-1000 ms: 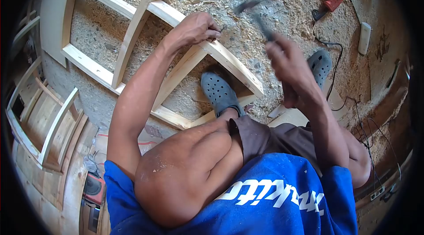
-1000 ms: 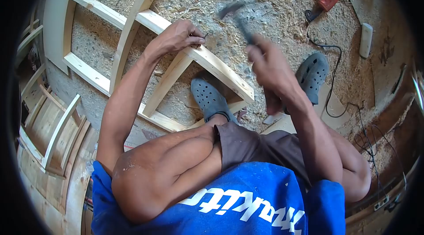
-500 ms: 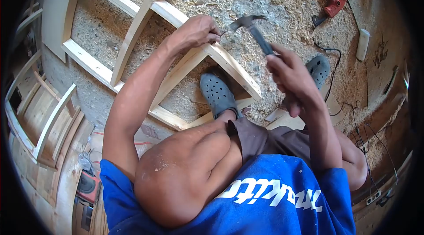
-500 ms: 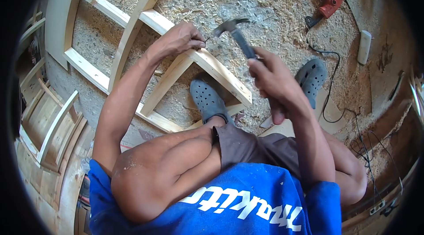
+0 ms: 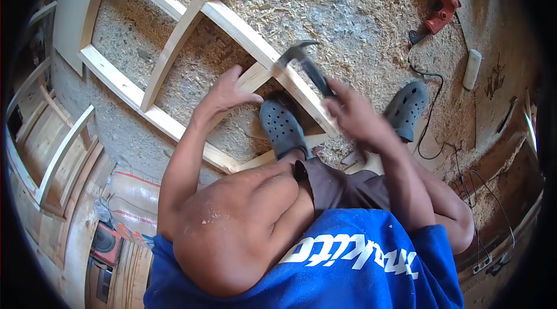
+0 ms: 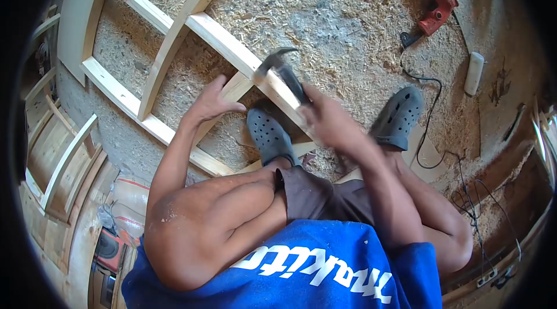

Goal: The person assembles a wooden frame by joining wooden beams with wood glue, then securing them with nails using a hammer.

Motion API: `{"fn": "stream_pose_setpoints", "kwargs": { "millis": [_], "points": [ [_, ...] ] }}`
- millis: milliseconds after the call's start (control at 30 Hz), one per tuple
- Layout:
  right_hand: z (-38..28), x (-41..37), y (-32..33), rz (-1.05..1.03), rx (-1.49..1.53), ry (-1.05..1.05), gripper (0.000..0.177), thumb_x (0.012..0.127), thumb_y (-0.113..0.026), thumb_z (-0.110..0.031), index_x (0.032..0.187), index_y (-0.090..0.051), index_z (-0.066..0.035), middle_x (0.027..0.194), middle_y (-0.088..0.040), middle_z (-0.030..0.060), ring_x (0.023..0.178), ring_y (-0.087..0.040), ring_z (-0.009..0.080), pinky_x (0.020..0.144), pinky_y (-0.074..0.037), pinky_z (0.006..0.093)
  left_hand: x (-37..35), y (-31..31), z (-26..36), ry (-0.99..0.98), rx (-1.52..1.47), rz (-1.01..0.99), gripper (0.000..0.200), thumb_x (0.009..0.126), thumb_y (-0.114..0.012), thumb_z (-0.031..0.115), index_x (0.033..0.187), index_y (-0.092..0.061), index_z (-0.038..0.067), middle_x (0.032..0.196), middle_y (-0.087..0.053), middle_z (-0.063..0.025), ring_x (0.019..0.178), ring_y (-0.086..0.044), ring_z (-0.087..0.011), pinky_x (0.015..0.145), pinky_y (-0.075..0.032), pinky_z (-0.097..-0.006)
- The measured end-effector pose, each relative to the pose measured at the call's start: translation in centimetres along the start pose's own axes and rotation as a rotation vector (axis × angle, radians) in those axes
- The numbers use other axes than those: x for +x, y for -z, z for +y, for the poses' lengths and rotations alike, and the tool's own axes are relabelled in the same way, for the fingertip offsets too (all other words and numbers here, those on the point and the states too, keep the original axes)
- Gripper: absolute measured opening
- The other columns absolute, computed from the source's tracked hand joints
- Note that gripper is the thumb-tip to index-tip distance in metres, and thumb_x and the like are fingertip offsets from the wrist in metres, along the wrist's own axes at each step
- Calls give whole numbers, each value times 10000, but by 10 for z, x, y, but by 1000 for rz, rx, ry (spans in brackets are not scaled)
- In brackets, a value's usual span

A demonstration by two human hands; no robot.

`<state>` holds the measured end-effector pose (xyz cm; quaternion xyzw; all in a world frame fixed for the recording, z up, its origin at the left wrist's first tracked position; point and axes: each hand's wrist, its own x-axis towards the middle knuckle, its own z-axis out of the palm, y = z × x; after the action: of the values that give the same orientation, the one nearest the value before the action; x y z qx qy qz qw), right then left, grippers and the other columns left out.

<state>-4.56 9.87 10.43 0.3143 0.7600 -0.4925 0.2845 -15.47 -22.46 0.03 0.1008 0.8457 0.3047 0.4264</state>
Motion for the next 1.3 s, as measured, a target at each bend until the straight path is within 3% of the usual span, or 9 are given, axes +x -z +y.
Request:
{"fn": "stream_pose_setpoints", "kwargs": {
  "millis": [100, 167, 300, 433, 567, 667, 1000, 1100, 1300],
  "points": [
    [-44, -9, 32, -6, 144, -212, 488, 1033, -563, -252, 1465, -511, -32, 842, -657, 90, 746, -591, 210, 681, -491, 391, 10, -21, -18, 0, 124, -24, 665, 634, -911, 503, 970, -621, 7, 898, -699, -250, 876, -713, -405, 747, -557, -423],
    [29, 27, 101, 484, -390, 412, 228, 1048, -549, -222, 1120, -604, -13, 777, -579, 9, 589, -507, 82, 525, -438, 258, 2, -32, -15, -10, 144, 77, 606, 663, -901, 454, 948, -612, 4, 866, -700, -245, 857, -712, -415, 731, -553, -442],
    [-24, 33, 185, 742, 590, 300, 144, 1073, -511, -165, 1037, -551, -31, 873, -579, 67, 605, -501, 87, 496, -432, 236, -1, -25, -5, 5, 95, 41, 577, 700, -893, 424, 931, -585, -6, 906, -696, -253, 873, -698, -435, 761, -554, -484],
    [-12, 17, 164, 729, 642, 194, 133, 1074, -514, -159, 1062, -546, -30, 842, -572, 49, 569, -480, 80, 464, -422, 243, -16, 13, 37, -153, 161, 412, 436, 791, -843, 395, 923, -636, 35, 1019, -701, -184, 973, -672, -295, 805, -535, -379],
    [-5, 11, 110, 575, 524, 93, 177, 1062, -550, -197, 1087, -583, -24, 744, -565, 2, 515, -504, 72, 398, -402, 233, 34, -13, 89, -612, 233, 468, 192, 920, -706, 275, 965, -732, 90, 928, -714, -82, 997, -658, -240, 1140, -338, -522],
    [-4, 2, 91, 296, 489, 17, 263, 1059, -557, -189, 1252, -565, -11, 720, -555, -7, 479, -481, 52, 393, -394, 224, 55, -39, 80, -474, 173, 228, 196, 957, -638, 253, 931, -752, 95, 899, -717, -46, 1010, -658, -199, 1220, -136, -578],
    [-17, -2, 20, -136, -108, 213, 444, 1035, -533, -200, 1436, -516, -9, 807, -576, 38, 650, -531, 109, 576, -456, 307, 60, -24, 78, -394, 76, 72, 196, 979, -629, 241, 906, -758, 113, 849, -728, -27, 876, -693, -204, 1221, -116, -548],
    [-51, -10, 61, -110, 143, -128, 469, 1038, -546, -216, 1444, -499, 13, 782, -569, 27, 632, -539, 99, 552, -438, 286, 57, -23, 82, -395, 138, 47, 172, 974, -644, 224, 918, -758, 107, 810, -727, -28, 838, -702, -210, 1215, -124, -545],
    [-25, 11, 40, 534, 299, 37, 329, 1050, -523, -246, 1272, -582, -10, 666, -534, -8, 491, -476, 76, 432, -398, 271, 54, -21, 79, -404, 95, 66, 164, 972, -646, 214, 943, -757, 97, 818, -732, -39, 838, -702, -209, 1215, -131, -539]
  ]
}}
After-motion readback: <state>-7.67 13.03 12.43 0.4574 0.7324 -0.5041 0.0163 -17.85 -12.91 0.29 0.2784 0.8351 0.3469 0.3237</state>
